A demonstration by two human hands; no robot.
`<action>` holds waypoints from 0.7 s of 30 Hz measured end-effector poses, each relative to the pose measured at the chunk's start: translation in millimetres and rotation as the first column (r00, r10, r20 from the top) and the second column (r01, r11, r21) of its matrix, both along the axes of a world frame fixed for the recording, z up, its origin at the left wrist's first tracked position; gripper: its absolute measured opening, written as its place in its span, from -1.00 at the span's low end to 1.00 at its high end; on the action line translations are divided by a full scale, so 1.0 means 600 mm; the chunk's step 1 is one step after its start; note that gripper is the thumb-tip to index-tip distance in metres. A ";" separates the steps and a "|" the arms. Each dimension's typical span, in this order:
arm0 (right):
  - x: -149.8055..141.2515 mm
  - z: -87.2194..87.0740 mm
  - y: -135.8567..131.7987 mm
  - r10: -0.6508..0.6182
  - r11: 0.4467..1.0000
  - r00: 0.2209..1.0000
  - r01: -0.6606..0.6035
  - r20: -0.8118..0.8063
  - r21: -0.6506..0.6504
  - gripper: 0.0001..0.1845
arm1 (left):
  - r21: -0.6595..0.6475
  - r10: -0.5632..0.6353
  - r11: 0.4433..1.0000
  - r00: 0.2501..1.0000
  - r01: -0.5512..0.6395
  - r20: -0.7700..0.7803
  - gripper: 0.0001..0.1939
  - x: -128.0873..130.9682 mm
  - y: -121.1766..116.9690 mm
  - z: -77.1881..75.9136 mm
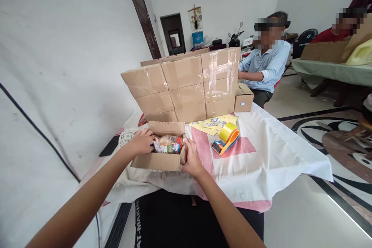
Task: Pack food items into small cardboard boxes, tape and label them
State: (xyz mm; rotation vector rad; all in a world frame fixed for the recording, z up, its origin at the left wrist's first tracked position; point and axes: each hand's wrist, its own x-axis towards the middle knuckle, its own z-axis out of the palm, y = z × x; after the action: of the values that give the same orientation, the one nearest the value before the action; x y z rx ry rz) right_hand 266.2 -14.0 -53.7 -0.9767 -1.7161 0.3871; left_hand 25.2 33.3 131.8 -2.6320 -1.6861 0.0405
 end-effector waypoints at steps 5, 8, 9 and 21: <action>0.000 -0.007 0.005 0.004 1.000 1.000 -0.004 0.003 0.025 0.22 | 0.054 -0.150 0.988 0.982 0.145 0.115 -0.40 0.019 -0.056 0.010; -0.001 -0.006 0.006 0.026 0.999 0.999 -0.026 -0.019 0.027 0.20 | -0.120 -0.299 0.937 0.930 0.329 0.214 -0.36 0.043 -0.068 -0.028; 0.000 -0.005 0.005 0.038 0.999 0.999 -0.037 -0.024 0.024 0.19 | -0.162 -0.292 0.930 0.931 0.330 0.219 -0.33 0.049 -0.067 -0.040; 0.008 0.013 -0.003 0.118 0.992 0.992 -0.119 -0.047 -0.033 0.22 | -0.122 -0.180 0.971 0.965 0.205 0.193 -0.40 0.097 -0.063 -0.039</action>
State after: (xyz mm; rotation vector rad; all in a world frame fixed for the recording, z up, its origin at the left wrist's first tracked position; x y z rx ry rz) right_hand 271.1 -15.7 -45.7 -0.8879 -1.7366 0.5151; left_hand 83.1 -4.3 108.1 -2.9764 -1.5139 -0.0886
